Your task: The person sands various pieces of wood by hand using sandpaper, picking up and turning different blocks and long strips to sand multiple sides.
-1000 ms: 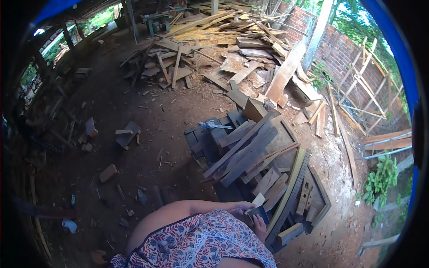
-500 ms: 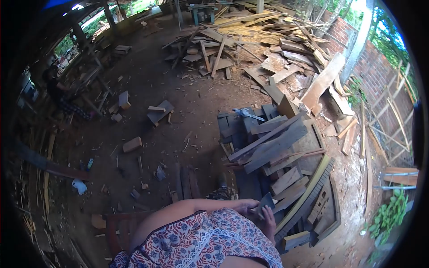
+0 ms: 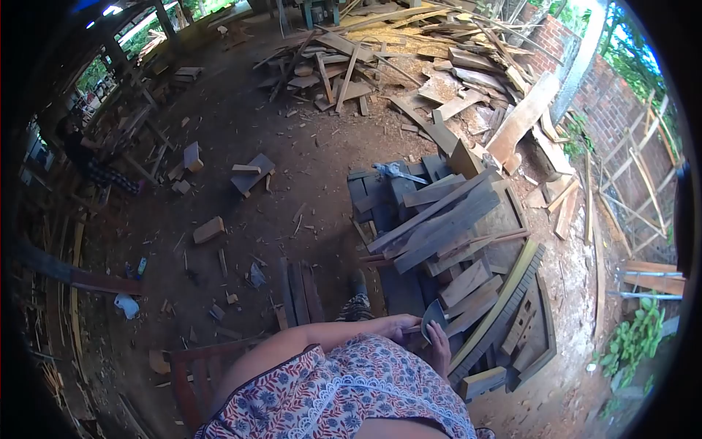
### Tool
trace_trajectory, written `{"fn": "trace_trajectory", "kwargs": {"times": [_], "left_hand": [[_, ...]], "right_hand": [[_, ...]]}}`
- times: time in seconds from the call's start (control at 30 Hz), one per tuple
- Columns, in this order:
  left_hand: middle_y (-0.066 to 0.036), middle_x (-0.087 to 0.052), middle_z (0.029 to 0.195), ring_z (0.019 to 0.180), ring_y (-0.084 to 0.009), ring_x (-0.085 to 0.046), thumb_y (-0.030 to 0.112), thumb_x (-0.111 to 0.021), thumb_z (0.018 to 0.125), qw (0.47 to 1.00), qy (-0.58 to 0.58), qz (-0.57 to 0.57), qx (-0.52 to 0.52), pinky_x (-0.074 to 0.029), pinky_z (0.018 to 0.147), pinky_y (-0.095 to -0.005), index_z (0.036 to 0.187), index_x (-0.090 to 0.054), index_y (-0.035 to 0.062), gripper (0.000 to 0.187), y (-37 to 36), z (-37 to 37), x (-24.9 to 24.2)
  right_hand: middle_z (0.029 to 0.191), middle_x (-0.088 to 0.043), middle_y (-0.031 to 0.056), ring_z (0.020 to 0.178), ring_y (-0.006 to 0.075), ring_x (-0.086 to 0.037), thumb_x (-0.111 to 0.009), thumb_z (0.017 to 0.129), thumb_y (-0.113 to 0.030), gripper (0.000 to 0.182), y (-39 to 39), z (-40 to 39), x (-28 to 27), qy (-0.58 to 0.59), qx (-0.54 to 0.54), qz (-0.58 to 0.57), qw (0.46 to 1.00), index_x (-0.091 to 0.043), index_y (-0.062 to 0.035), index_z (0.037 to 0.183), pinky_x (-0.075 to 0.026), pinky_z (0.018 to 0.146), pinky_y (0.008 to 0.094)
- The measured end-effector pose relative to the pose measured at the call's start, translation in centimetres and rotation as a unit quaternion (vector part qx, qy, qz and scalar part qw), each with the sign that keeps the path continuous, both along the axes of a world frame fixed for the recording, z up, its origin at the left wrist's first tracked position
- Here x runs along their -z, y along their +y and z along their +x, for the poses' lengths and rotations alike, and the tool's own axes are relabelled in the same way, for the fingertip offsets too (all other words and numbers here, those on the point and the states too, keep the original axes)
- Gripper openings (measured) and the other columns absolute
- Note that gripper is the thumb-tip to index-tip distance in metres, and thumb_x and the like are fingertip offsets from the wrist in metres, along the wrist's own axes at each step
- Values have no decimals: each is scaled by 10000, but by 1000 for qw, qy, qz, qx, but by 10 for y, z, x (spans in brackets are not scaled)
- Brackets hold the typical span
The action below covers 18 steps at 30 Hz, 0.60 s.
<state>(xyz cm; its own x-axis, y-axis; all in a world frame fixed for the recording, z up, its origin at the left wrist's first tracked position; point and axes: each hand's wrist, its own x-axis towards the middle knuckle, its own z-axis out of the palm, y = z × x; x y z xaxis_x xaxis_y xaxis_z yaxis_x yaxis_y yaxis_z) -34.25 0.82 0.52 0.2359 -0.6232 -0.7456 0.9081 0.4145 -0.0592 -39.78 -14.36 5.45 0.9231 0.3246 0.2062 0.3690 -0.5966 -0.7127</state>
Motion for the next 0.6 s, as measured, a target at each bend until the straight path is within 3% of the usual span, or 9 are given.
{"fn": "trace_trajectory", "kwargs": {"times": [0.17, 0.3, 0.37, 0.43, 0.47, 0.5, 0.53, 0.57, 0.6], "left_hand": [[30, -552, 616, 459, -43, -472, 349, -446, 953, 995, -52, -28, 76, -393, 379, -161, 814, -588, 133, 294, 4, -4, 26], [20, -558, 636, 447, -59, -463, 335, -461, 947, 998, -5, -61, 17, -397, 377, -173, 814, -586, 110, 290, 2, 0, 28], [11, -561, 643, 447, -63, -466, 323, -471, 944, 996, -20, -90, 2, -398, 378, -173, 813, -585, 106, 279, -1, 1, 9], [-12, -560, 632, 442, -78, -466, 307, -497, 933, 995, -21, 87, -53, -401, 378, -184, 810, -588, 104, 254, -16, 1, -43], [-33, -554, 648, 451, -97, -477, 359, -512, 923, 998, -24, 33, -49, -414, 392, -189, 815, -577, 106, 282, -21, 2, 16], [-33, -554, 648, 451, -97, -477, 359, -512, 923, 998, -26, 33, -46, -414, 392, -189, 815, -577, 106, 282, -13, 3, 30], [-35, -549, 659, 460, -104, -485, 401, -519, 912, 999, -9, -46, -22, -411, 396, -183, 817, -569, 108, 312, -4, 2, 40], [-37, -544, 671, 470, -111, -493, 443, -525, 901, 992, 11, -127, 3, -408, 399, -178, 818, -561, 110, 345, 2, -1, 42], [-43, -536, 700, 513, -119, -515, 542, -539, 855, 994, -27, -101, 39, -415, 417, -193, 840, -546, 123, 419, 4, 0, 40]], "right_hand": [[1187, -575, 161, 1114, 326, -543, -437, 737, 105, 475, -42, 22, 73, 33, 108, 34, 993, -561, -46, 1170, -423, 960, 383], [1210, -556, 162, 1136, 315, -530, -422, 714, 126, 507, -37, 22, 34, 69, 127, 24, 989, -562, -55, 1167, -415, 970, 384], [1227, -546, 156, 1158, 316, -513, -446, 706, 124, 516, -18, 11, -6, -23, 20, 3, 1000, -561, -62, 1173, -407, 981, 388], [1230, -544, 152, 1174, 325, -496, -487, 693, 115, 514, -15, 7, -2, -55, -23, -20, 998, -567, -69, 1166, -400, 989, 391], [1232, -547, 145, 1166, 316, -505, -500, 717, 95, 489, -17, 7, 19, -27, 7, 3, 1000, -570, -76, 1169, -401, 988, 381], [1233, -550, 139, 1159, 306, -514, -512, 740, 75, 464, -19, 6, 30, 1, 38, 26, 999, -573, -83, 1172, -402, 988, 371], [1206, -578, 136, 1084, 251, -578, -468, 842, 38, 384, -11, 8, 11, 138, 109, 146, 973, -539, -54, 1208, -453, 917, 315], [1249, -552, 118, 1127, 241, -552, -484, 869, -47, 363, -35, 22, 63, 352, 168, 422, 819, -550, -90, 1224, -448, 934, 332], [1249, -552, 118, 1127, 241, -552, -484, 869, -47, 363, -39, 20, 63, 350, 172, 421, 819, -550, -90, 1224, -448, 934, 332]]}}
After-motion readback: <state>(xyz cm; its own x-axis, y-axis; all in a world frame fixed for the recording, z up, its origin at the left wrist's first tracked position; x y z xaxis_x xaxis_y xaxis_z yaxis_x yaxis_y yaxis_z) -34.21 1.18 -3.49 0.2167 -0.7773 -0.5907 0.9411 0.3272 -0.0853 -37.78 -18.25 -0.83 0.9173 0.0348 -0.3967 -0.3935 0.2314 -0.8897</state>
